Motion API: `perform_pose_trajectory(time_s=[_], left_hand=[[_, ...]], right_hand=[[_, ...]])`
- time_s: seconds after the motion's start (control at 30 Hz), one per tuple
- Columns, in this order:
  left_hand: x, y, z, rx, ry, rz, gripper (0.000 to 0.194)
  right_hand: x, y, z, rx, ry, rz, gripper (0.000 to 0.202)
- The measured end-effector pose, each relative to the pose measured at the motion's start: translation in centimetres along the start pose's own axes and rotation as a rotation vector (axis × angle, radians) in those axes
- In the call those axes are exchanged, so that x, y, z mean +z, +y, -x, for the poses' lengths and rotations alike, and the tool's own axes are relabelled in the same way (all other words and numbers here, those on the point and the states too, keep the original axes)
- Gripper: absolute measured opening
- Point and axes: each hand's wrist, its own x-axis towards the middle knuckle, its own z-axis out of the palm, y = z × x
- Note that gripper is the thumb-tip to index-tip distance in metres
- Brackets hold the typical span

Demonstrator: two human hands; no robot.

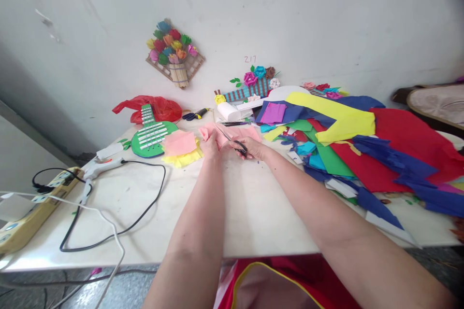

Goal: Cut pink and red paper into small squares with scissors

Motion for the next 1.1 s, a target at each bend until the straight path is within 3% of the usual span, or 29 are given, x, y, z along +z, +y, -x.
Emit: perform_pose_trajectory(time_s=[0.73,0.97,1.1], left_hand=[[-0.3,-0.6,-0.4,0.029,-0.01,-0.124,0.028],[-0.2,-0.6,-0.4,0.05,-0.028,-0.018,0.023],[-0.1,-0.5,-0.4,0.009,-0.021,-0.022,0.022]], right_hand=[[0.9,-1.0,0.1,0.026,0.093,0.044,0.02],[1.0,-0.6,-0.3,-0.051,0.113,0.006,0.021],[1.2,-0.9,-0.1,-0.016,0.14,0.007,0.016]])
